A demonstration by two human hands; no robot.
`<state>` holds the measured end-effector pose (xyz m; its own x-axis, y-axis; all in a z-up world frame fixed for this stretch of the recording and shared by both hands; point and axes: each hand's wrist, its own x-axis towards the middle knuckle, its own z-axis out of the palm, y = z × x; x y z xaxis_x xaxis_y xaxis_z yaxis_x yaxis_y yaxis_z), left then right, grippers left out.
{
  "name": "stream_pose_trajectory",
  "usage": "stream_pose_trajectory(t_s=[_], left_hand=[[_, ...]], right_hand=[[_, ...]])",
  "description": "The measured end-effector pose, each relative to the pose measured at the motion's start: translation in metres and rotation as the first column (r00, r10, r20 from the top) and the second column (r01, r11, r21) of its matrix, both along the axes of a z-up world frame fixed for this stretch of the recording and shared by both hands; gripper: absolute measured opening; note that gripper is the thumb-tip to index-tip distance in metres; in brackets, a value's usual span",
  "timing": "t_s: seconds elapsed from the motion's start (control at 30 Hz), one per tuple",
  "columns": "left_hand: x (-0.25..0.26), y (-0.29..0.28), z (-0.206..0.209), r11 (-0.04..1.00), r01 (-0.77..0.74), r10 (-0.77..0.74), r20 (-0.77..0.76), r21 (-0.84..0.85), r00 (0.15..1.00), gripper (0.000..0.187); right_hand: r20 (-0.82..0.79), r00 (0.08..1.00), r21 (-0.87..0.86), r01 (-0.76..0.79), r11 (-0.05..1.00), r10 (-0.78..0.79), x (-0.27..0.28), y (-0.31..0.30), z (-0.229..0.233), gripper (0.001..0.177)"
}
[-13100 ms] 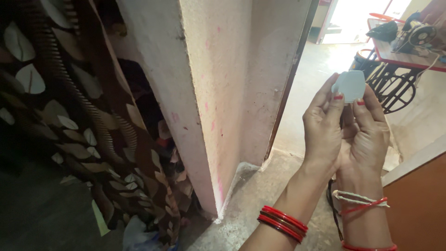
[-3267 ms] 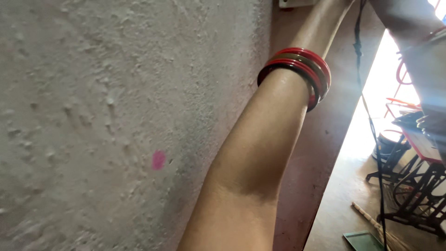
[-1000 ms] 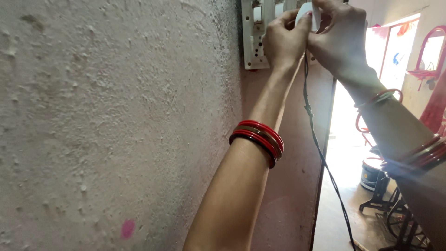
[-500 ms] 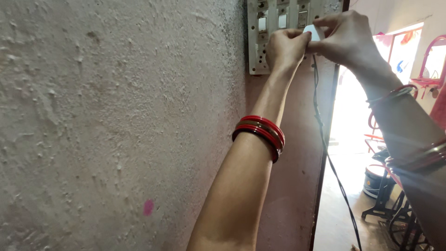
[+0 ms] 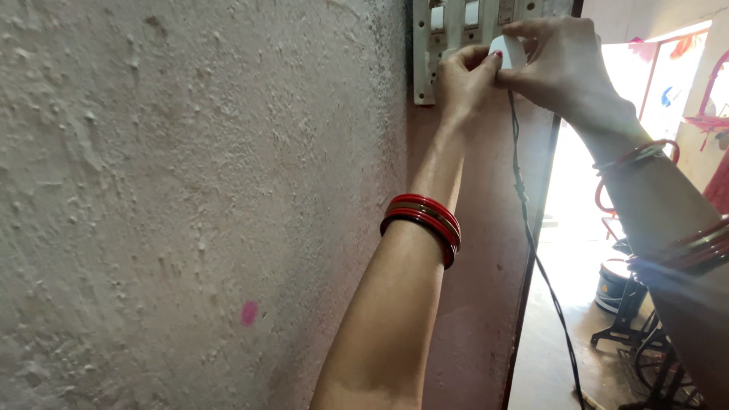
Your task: The person untangles a black power cord, picks up a white power strip, and walks to a wall socket. They plug the power strip into the wall outlet and flip the switches on the strip.
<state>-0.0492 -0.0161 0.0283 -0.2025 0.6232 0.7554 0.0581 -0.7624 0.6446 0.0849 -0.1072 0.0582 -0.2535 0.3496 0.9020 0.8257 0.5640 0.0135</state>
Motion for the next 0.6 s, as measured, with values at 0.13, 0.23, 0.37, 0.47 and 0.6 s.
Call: stream_pose_trajectory(t_s=[0.13,0.23,0.37,0.47,0.6], left_hand=[[0.012,0.007,-0.009,0.997,-0.003,0.002,-0.008,-0.073,1.0,0.033],[0.017,0.005,-0.01,0.996,0.079,-0.079,0.004,-0.047,0.997,0.037],[0.021,-0.003,-0.008,0.998,-0.017,0.014,-0.051,-0.06,0.999,0.037],[0.02,-0.006,-0.012,0.999,-0.023,0.022,-0.05,-0.038,0.999,0.038],[0.016,-0.017,-0.01,0.998,-0.054,0.053,-0.039,-0.015,0.998,0.038]], right_hand=[[0.001,0.999,0.063,-0.047,0.997,0.047,0.004,0.009,-0.009,0.058],[0.055,0.996,0.197,-0.076,0.977,0.066,0.004,0.016,-0.014,0.052],[-0.009,0.996,0.211,-0.08,0.974,0.084,-0.001,0.014,-0.02,0.047],[-0.026,0.998,0.166,-0.049,0.985,0.054,-0.004,0.006,-0.024,0.044],[0.013,0.998,0.256,-0.067,0.964,0.066,-0.019,-0.012,-0.024,0.038]])
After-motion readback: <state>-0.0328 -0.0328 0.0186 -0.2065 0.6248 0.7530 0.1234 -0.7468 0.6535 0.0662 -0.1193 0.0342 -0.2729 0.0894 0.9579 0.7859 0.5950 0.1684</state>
